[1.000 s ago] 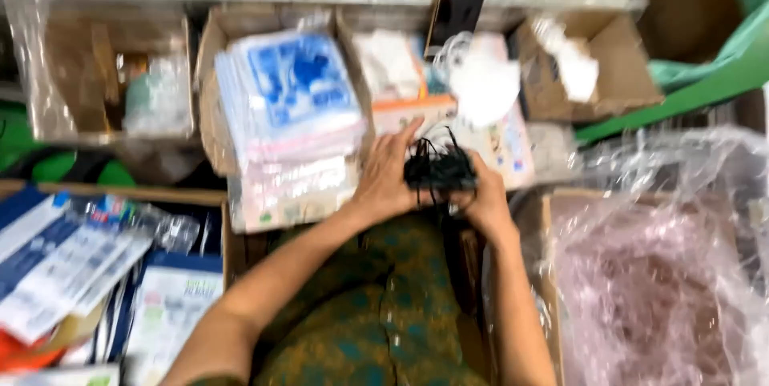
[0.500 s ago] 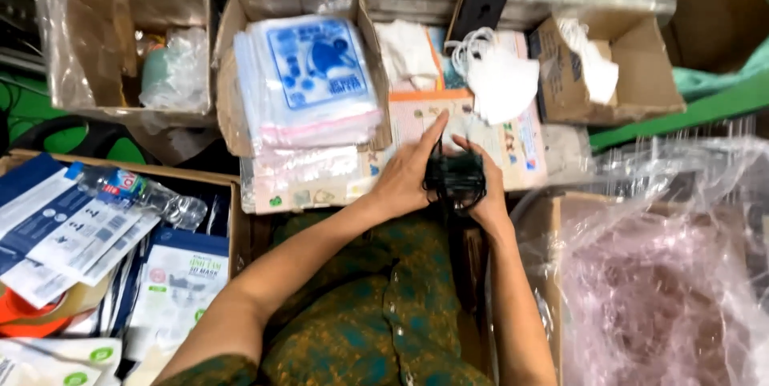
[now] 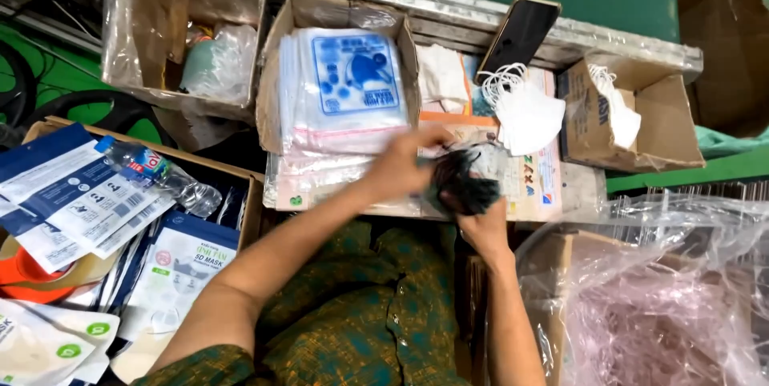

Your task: Packing face masks into plastic bags and organizing them on a factory production line.

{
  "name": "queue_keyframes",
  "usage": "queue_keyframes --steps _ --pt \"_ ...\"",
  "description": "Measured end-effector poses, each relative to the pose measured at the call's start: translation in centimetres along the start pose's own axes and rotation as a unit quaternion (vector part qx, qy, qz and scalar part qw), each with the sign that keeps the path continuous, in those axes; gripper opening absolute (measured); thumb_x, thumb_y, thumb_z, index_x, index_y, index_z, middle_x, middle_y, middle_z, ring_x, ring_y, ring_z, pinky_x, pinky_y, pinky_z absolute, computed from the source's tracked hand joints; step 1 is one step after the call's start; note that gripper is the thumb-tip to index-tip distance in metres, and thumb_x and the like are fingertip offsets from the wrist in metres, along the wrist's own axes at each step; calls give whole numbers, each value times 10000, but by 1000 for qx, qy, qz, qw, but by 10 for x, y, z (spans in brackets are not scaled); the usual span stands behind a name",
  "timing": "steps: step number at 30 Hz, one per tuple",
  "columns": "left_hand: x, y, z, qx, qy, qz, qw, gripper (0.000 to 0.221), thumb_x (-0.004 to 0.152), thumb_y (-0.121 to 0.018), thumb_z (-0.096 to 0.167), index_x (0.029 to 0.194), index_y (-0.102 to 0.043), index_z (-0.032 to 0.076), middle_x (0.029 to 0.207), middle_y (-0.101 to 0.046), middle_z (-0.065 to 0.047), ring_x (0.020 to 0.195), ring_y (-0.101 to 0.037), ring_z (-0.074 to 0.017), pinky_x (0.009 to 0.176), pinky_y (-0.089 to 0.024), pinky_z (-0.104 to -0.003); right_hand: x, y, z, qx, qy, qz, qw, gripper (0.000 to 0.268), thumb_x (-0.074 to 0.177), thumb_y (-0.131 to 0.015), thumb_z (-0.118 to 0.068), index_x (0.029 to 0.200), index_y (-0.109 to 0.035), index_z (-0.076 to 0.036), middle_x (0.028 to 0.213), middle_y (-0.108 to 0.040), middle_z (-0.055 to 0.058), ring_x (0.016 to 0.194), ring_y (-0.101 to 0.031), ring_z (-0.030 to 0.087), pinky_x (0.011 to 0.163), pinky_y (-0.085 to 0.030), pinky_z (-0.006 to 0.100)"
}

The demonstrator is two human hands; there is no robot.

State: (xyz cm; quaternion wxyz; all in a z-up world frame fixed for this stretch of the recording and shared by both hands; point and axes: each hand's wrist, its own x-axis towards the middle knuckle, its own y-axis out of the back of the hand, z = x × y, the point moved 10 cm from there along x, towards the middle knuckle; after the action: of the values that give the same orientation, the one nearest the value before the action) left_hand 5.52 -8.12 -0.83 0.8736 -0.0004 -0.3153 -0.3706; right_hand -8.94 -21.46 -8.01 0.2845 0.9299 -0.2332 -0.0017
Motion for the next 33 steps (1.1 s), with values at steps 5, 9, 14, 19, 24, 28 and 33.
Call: queue_keyframes --steps 5,9,14,19,24,28,33 --pt "23 87 -43 322 41 -4 946 129 880 -765 135 996 -768 79 908 -711 -86 886 -677 -235 751 -583 -358 -1 45 -12 63 -53 125 989 253 865 -816 -145 1054 -707 -16 977 -726 82 882 -693 179 818 -571 325" --pt "34 99 -75 399 11 -46 916 66 823 -742 68 771 -781 57 807 -694 -125 795 -690 -292 701 -567 -413 -8 45 11 95 -44 149 983 182 917 -828 -116 1013 -734 7 959 -722 100 868 -670 190 837 -549 329" --pt "73 117 -9 341 -18 -16 940 57 832 -745 74 810 -790 48 799 -702 -142 756 -690 -314 700 -558 -437 -2 41 -52 179 -73 151 970 339 831 -829 -109 1117 -683 0 1043 -725 85 926 -696 186 865 -566 328" --pt "72 96 48 268 -61 25 961 53 861 -752 78 858 -786 37 822 -718 -144 750 -700 -305 681 -561 -420 11 2 -67 319 -131 158 925 518 753 -835 -91 1210 -594 -53 1127 -710 58 1008 -713 170 928 -574 314" --pt "60 83 58 187 -26 67 980 52 896 -761 79 918 -800 53 758 -729 -91 610 -675 -196 523 -504 -326 29 0 -47 314 -113 192 923 338 827 -833 -57 1118 -690 40 1068 -739 112 933 -696 197 845 -565 317" --pt "39 56 34 105 10 52 993 142 925 -742 72 1062 -775 90 799 -747 -49 605 -680 -108 508 -544 -266 33 27 -44 169 -57 204 963 280 808 -816 -35 1069 -723 6 1030 -757 84 919 -715 198 840 -567 313" --pt "31 11 13 -86 148 -79 982 582 926 -722 55 1488 -578 107 979 -779 -104 795 -708 -150 724 -572 -285 24 64 -239 -218 234 259 911 300 698 -860 -114 978 -756 -79 1113 -634 163 1020 -561 382 872 -462 451"
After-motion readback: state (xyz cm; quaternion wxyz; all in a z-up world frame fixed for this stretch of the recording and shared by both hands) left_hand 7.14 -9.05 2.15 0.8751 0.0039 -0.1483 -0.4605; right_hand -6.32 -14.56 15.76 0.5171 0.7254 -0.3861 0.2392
